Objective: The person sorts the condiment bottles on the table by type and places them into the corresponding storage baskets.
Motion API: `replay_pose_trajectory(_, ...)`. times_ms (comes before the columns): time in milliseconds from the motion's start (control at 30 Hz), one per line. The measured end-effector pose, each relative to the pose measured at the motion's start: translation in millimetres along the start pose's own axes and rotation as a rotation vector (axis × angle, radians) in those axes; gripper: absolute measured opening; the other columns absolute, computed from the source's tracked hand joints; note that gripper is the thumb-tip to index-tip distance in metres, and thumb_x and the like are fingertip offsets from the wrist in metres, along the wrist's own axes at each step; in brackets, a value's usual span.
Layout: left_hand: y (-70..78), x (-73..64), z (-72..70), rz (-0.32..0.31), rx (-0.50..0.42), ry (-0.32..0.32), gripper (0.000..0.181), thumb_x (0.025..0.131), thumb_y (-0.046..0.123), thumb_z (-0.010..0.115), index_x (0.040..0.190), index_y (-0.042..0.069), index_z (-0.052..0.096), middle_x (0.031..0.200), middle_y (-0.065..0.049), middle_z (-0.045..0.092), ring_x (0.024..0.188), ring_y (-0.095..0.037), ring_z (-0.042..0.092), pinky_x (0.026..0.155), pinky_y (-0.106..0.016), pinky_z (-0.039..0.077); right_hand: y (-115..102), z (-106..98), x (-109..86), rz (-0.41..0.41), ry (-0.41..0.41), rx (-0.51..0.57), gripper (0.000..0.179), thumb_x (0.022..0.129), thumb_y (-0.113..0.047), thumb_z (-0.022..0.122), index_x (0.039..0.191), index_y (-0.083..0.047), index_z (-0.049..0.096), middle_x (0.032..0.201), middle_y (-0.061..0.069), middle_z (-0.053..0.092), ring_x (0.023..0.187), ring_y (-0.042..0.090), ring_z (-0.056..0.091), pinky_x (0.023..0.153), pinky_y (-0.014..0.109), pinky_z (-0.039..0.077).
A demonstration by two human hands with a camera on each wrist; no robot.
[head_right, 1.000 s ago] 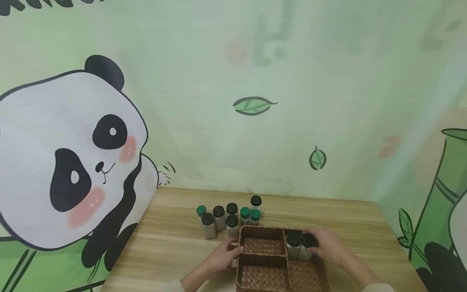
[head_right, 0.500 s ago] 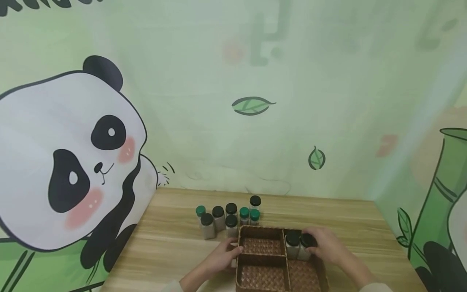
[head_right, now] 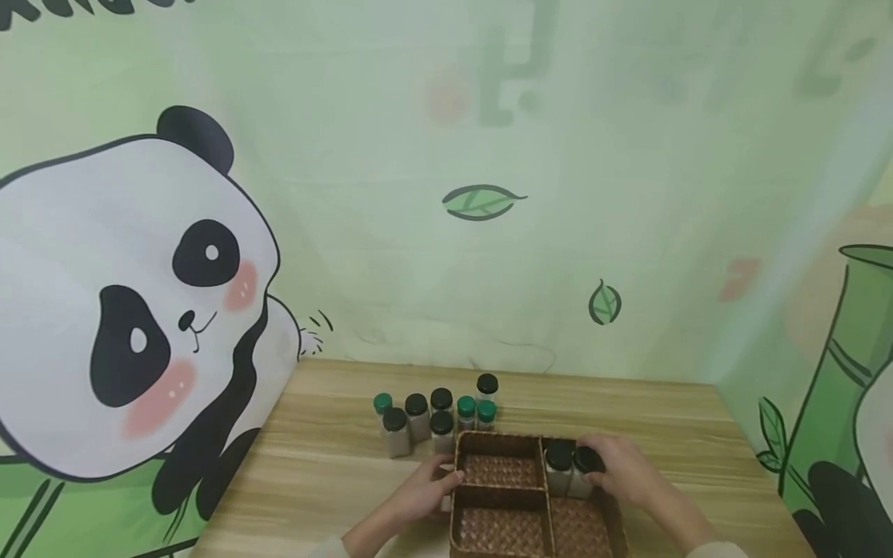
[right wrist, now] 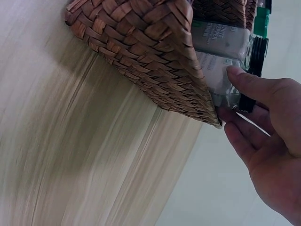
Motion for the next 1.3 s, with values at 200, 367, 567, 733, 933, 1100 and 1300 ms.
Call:
replay_pose_trajectory(200, -0.3, 0.0, 1.2, -0.010, -0.029, -0.011, 0.058, 0.109, 0.032, 0.062, 0.149, -0.007, 0.046, 0.132, -0.025, 0.062, 0.124, -0.045, 0.061, 0.082, -0.062, 0.061, 2.1, -0.3, 0.7, 0.025, -0.020, 0.003, 0.050, 0.082, -0.016, 0.092, 0.124, 0.003, 0.071, 0.122, 0.018, 0.074, 0.111, 0.042, 0.070, 0.091, 0.057, 0.058)
replay_pose_trajectory(367, -1.8, 0.5, 4.0, -0.014, -0.050, -0.015, 0.058, 0.108, 0.031, 0.063, 0.149, -0.007, 0.046, 0.129, -0.023, 0.064, 0.123, -0.044, 0.062, 0.081, -0.061, 0.062, 1.4, -2.0, -1.3, 0.049, -0.027, 0.018, 0.052, 0.083, -0.018, 0.092, 0.125, 0.003, 0.071, 0.122, 0.018, 0.073, 0.112, 0.042, 0.069, 0.092, 0.058, 0.057)
replay_pose_trajectory(567, -2.1, 1.2, 4.2, -0.011, -0.037, -0.006, 0.056, 0.108, 0.031, 0.063, 0.148, -0.006, 0.048, 0.126, -0.020, 0.065, 0.121, -0.042, 0.063, 0.081, -0.060, 0.061, -2.7, -9.6, 1.0, 0.058, -0.046, 0.054, 0.056, 0.083, -0.019, 0.091, 0.126, 0.008, 0.067, 0.123, 0.023, 0.072, 0.112, 0.045, 0.069, 0.093, 0.060, 0.056)
replay_pose_trajectory(733, -0.1, 0.1, 3.2, -0.001, -0.026, -0.001, 0.057, 0.108, 0.032, 0.064, 0.147, -0.005, 0.049, 0.124, -0.018, 0.066, 0.119, -0.041, 0.064, 0.081, -0.061, 0.061, -8.5, -26.0, 4.9, 0.124, -0.114, 0.190, 0.060, 0.088, -0.019, 0.087, 0.131, 0.015, 0.062, 0.125, 0.027, 0.070, 0.113, 0.046, 0.067, 0.094, 0.064, 0.054)
replay_pose_trajectory(933, 0.7, -2.4, 1.7, -0.008, -0.048, -0.010, 0.059, 0.107, 0.034, 0.064, 0.148, -0.006, 0.048, 0.126, -0.020, 0.064, 0.120, -0.039, 0.063, 0.081, -0.059, 0.062, -22.7, -42.8, 15.7, 0.114, -0.076, 0.246, 0.051, 0.097, -0.028, 0.079, 0.131, 0.008, 0.066, 0.124, 0.021, 0.072, 0.113, 0.041, 0.067, 0.094, 0.060, 0.055)
replay_pose_trajectory(1100, 0.1, -2.7, 0.5, -0.012, -0.069, -0.023, 0.060, 0.107, 0.033, 0.064, 0.149, -0.006, 0.046, 0.130, -0.021, 0.063, 0.122, -0.039, 0.062, 0.081, -0.058, 0.063, -39.1, -37.5, 35.7, 0.088, 0.005, 0.260, 0.048, 0.099, -0.033, 0.078, 0.130, 0.003, 0.069, 0.124, 0.015, 0.073, 0.115, 0.037, 0.068, 0.098, 0.058, 0.055)
replay_pose_trajectory(1300, -0.1, -3.7, 0.6, -0.016, -0.065, -0.019, 0.057, 0.108, 0.030, 0.064, 0.148, -0.006, 0.047, 0.126, -0.020, 0.064, 0.120, -0.040, 0.063, 0.081, -0.059, 0.062, -55.1, -20.7, 67.4, 0.055, 0.079, 0.267, 0.037, 0.098, -0.023, 0.079, 0.126, 0.001, 0.072, 0.121, 0.017, 0.074, 0.113, 0.036, 0.069, 0.099, 0.058, 0.055)
Point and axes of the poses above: each hand's wrist, its own x-axis towards the middle knuckle, its own z-axis out of the palm, y = z × x, the point moved 3 cm from there along x, towards the middle knuckle
